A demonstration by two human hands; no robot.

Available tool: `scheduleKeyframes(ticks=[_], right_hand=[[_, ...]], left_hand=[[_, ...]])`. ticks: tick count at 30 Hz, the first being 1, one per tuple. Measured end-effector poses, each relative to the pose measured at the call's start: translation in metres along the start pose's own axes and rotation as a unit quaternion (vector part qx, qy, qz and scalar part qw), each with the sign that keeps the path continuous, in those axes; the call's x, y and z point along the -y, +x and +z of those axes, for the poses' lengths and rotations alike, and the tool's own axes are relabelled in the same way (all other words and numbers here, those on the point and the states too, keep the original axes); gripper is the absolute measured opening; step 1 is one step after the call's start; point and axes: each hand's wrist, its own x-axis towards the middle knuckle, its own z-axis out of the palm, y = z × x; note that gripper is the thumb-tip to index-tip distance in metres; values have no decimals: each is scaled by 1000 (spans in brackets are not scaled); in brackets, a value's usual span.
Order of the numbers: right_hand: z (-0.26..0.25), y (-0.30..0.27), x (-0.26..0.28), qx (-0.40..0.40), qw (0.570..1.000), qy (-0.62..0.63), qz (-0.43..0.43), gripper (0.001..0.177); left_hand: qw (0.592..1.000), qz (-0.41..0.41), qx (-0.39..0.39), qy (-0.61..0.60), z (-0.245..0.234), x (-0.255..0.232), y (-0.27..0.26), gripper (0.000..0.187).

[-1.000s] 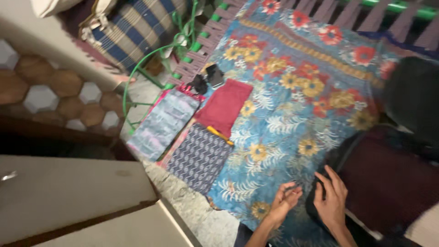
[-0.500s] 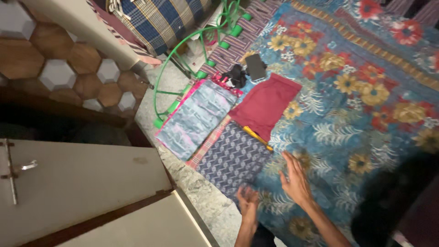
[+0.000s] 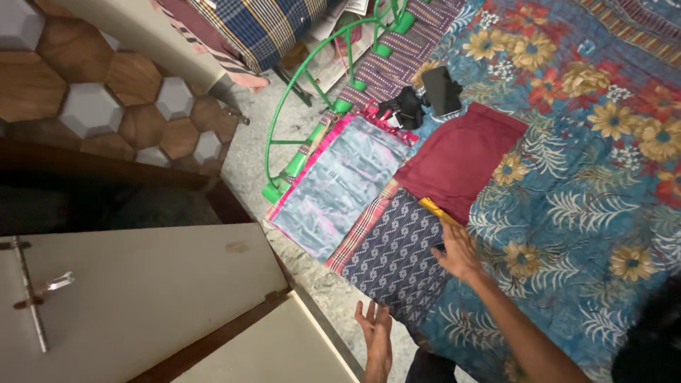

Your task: The person opens a black suitcase on a bed and packs various folded clothes including shirts and pants into it.

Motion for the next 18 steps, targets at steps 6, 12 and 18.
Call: scheduleKeyframes(ticks=[6,12,18], right_hand=[[-11,17,31,34,991,-34,125,91],[11,3,38,77,996,-12,36,49],[9,-53,42,106,971,190,-98,55]], left_hand=[[1000,-13,2,-15,-3,-4,-6,90],[1000,-15,-17,8,-8,-6,-7,90],[998,35,-11,44,-8,-6,0,96]])
